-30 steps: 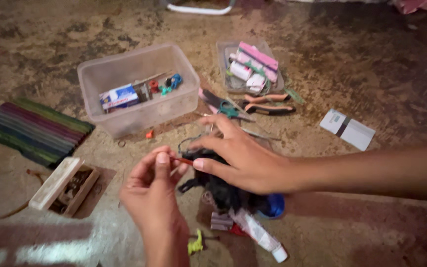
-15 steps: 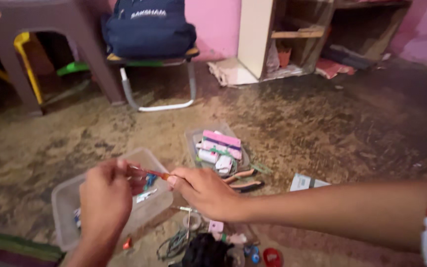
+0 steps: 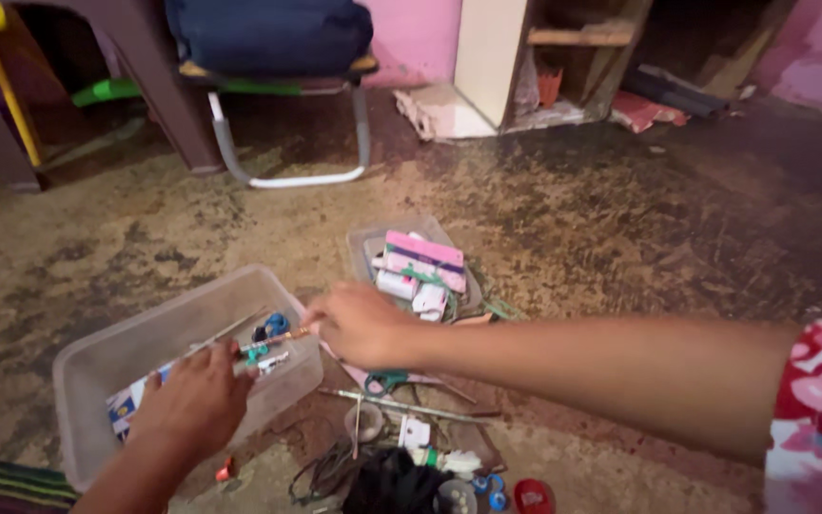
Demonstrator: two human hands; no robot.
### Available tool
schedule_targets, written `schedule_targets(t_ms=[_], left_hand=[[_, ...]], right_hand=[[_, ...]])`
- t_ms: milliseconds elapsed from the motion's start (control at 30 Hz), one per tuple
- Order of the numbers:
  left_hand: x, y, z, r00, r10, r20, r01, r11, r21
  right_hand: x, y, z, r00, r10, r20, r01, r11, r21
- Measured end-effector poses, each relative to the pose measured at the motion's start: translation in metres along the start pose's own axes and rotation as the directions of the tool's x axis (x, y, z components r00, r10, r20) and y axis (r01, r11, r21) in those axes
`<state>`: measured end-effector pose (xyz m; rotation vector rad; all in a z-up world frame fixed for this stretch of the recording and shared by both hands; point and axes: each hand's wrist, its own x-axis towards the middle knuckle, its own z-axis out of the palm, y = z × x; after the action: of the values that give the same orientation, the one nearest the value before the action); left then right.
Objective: The person sits on the floor and handles a white electrical plug, attaching wires to it. They then pick up a metal rod and wrap a black cloth around it, followed by wrapping a rubber band around the cloth-covered rod.
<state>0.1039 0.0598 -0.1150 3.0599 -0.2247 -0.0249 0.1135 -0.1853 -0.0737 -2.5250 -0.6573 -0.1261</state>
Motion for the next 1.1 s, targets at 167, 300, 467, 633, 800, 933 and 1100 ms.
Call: schedule_targets(t_ms=[167, 300, 467, 633, 800, 933, 1100], left_hand=[[0.010, -0.024, 0.035, 0.985, -0.071, -0.160, 0.070, 0.997, -0.013], [-0.014, -0.018, 0.048, 0.926, -0.263, -0.270, 0.261, 0.964, -0.046], [-0.025, 0.003, 0.042, 0.846, -0.339, -0.411, 0.336, 0.938, -0.083], [-0.019, -0.003, 0.042, 0.789, -0.233, -0.569, 0.201, 0.972, -0.118], [-0.020, -0.004, 0.040, 0.791, -0.223, -0.570, 0.180, 0.975, -0.132], [-0.020, -0.004, 0.035, 0.834, -0.247, -0.494, 0.201, 0.969, -0.145], [-0.023, 0.001, 0.028, 0.853, -0.283, -0.438, 0.230, 0.958, -0.170]], right_hand=[[0.032, -0.005, 0.024, 0.991, -0.131, -0.022, 0.128, 0.986, -0.108], [0.058, -0.007, 0.050, 0.991, -0.130, 0.036, 0.135, 0.960, -0.245], [0.091, -0.006, 0.089, 0.953, -0.265, 0.146, 0.301, 0.886, -0.353], [0.122, 0.001, 0.108, 0.865, -0.221, 0.450, 0.362, 0.896, -0.256], [0.141, 0.010, 0.131, 0.776, -0.241, 0.583, 0.424, 0.883, -0.199], [0.152, 0.014, 0.128, 0.729, -0.215, 0.649, 0.425, 0.886, -0.183], [0.148, 0.011, 0.141, 0.709, -0.131, 0.693, 0.436, 0.853, -0.286]])
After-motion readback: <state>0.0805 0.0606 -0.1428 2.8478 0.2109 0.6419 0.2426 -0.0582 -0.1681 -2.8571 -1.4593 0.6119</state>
